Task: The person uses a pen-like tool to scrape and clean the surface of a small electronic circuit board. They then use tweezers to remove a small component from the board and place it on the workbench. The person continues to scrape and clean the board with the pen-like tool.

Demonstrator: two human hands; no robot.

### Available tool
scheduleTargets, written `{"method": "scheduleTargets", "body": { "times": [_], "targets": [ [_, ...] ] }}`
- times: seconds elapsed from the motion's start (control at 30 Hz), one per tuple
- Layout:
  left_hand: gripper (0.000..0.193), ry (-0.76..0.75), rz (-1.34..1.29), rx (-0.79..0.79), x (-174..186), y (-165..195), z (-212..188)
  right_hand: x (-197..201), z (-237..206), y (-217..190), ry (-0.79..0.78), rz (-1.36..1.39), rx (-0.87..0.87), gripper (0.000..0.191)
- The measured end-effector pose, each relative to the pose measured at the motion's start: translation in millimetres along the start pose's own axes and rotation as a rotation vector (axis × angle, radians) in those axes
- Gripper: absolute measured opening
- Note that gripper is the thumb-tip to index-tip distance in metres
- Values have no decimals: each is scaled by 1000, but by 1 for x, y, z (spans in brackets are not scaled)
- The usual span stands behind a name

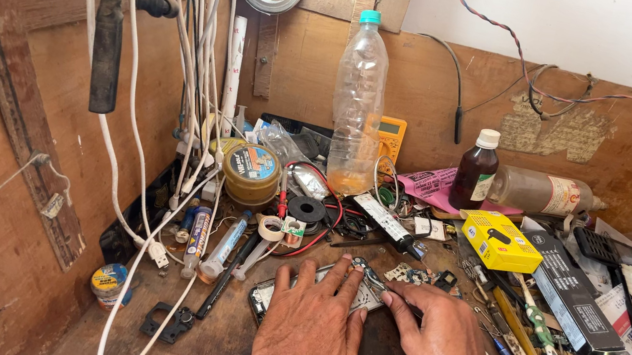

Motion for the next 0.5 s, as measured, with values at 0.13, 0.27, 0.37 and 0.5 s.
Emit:
{"method": "scheduleTargets", "body": {
  "times": [0.13, 0.27, 0.37, 0.5],
  "targets": [
    [60, -10, -17, 21, 0, -1, -1, -1, 1, 4, -40, 0, -61, 33],
    [60, -17, -27, 31, 0, -1, -2, 1, 0, 0, 12, 4, -18, 31],
    [61, 10, -19, 20, 3, 0, -2, 7, -1, -7, 86, 40, 76, 30],
    [60, 23, -20, 23, 4, 0, -2, 6, -3, -3, 85, 38, 73, 30]
  ]
}}
Point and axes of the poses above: each hand's wrist, its own z-axis towards the middle knuckle, its own x-axis out of the back of the hand, y = z × x, the point moved 10 cm from there along z, towards the middle knuckle, and after that the axes turned 12 degrees about y, right-handed, at the moved point
